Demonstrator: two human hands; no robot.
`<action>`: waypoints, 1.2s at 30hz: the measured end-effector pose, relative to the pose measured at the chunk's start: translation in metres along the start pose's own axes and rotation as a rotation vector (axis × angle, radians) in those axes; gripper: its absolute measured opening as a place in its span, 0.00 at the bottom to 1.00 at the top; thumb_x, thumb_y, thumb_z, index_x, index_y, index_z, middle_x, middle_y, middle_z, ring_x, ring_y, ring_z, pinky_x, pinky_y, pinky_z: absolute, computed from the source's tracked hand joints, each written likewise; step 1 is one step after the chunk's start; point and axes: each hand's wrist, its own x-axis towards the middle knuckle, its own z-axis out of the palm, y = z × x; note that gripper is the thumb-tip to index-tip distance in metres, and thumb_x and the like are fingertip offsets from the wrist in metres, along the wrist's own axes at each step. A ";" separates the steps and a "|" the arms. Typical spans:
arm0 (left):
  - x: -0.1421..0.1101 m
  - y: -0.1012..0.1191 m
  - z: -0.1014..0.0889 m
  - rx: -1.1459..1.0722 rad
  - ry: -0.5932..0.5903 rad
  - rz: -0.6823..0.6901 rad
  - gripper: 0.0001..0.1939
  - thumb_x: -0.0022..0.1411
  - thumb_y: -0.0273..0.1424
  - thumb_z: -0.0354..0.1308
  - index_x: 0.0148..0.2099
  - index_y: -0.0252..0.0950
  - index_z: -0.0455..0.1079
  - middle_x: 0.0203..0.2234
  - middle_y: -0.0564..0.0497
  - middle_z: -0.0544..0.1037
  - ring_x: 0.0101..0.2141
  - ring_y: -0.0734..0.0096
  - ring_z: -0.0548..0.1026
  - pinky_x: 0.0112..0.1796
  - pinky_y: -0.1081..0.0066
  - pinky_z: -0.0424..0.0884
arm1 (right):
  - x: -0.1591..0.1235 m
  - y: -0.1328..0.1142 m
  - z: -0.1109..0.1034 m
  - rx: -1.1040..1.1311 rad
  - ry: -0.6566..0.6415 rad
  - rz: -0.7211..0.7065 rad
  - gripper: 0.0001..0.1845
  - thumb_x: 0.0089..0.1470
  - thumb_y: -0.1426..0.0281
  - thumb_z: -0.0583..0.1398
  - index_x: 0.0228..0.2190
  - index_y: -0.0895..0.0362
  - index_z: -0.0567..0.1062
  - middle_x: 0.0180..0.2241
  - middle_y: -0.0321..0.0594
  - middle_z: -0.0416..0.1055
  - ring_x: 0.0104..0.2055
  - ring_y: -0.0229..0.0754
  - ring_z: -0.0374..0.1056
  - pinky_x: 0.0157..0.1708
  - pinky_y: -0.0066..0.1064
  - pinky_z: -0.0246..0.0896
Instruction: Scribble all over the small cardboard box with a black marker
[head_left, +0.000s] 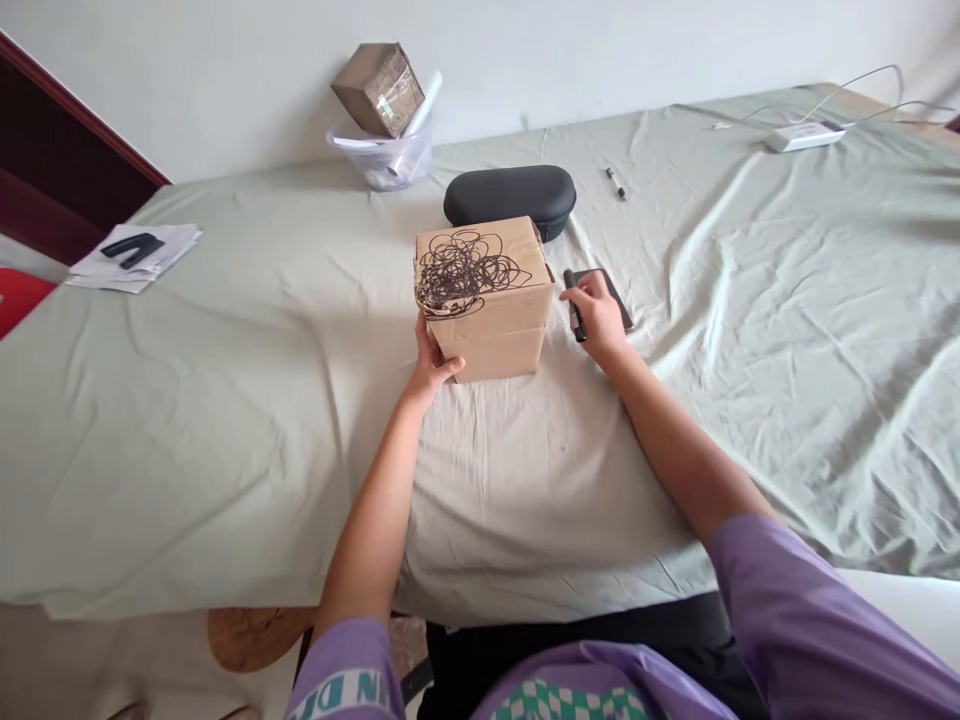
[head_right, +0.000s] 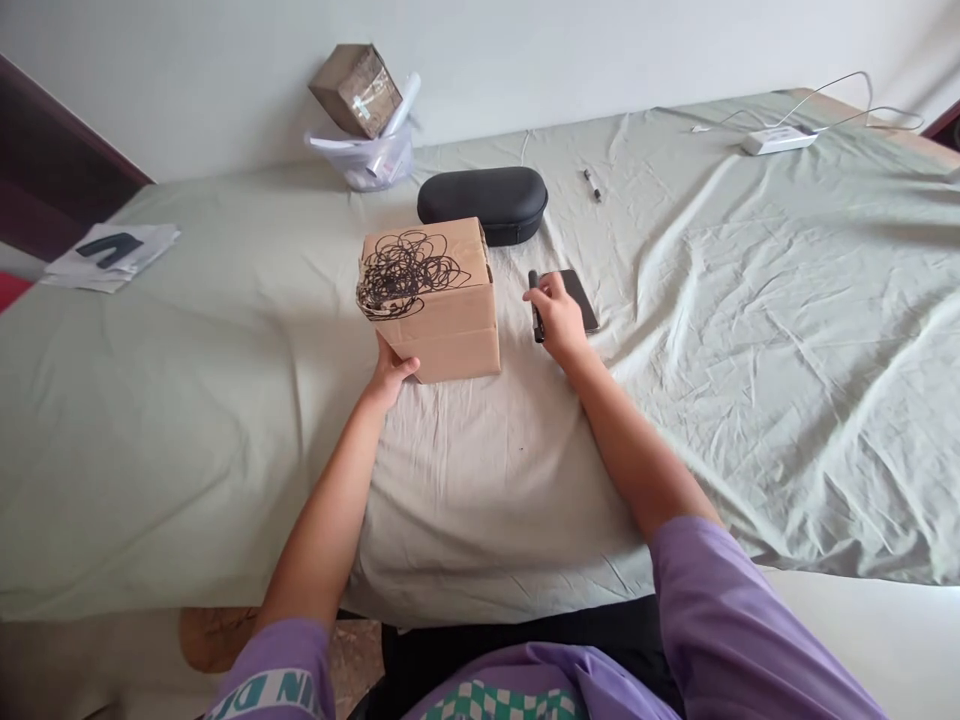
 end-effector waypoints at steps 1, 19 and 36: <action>0.000 -0.001 -0.001 -0.011 -0.011 -0.006 0.72 0.49 0.59 0.80 0.80 0.55 0.36 0.75 0.35 0.61 0.74 0.40 0.65 0.69 0.45 0.67 | 0.000 0.008 0.009 -0.061 -0.113 0.012 0.25 0.56 0.75 0.56 0.52 0.58 0.82 0.56 0.57 0.71 0.50 0.54 0.72 0.49 0.44 0.68; -0.014 0.009 0.005 0.055 -0.080 0.010 0.64 0.49 0.49 0.84 0.76 0.49 0.47 0.75 0.33 0.60 0.73 0.40 0.65 0.70 0.41 0.66 | 0.004 0.040 0.018 -0.238 -0.086 0.655 0.50 0.52 0.59 0.70 0.68 0.70 0.63 0.62 0.75 0.63 0.66 0.77 0.58 0.64 0.65 0.52; -0.016 0.009 0.006 0.120 -0.051 -0.005 0.66 0.48 0.51 0.83 0.77 0.46 0.46 0.74 0.30 0.61 0.74 0.37 0.63 0.72 0.40 0.63 | 0.029 -0.022 -0.041 1.462 0.029 0.378 0.31 0.57 0.35 0.53 0.39 0.49 0.71 0.36 0.39 0.66 0.33 0.41 0.61 0.34 0.39 0.68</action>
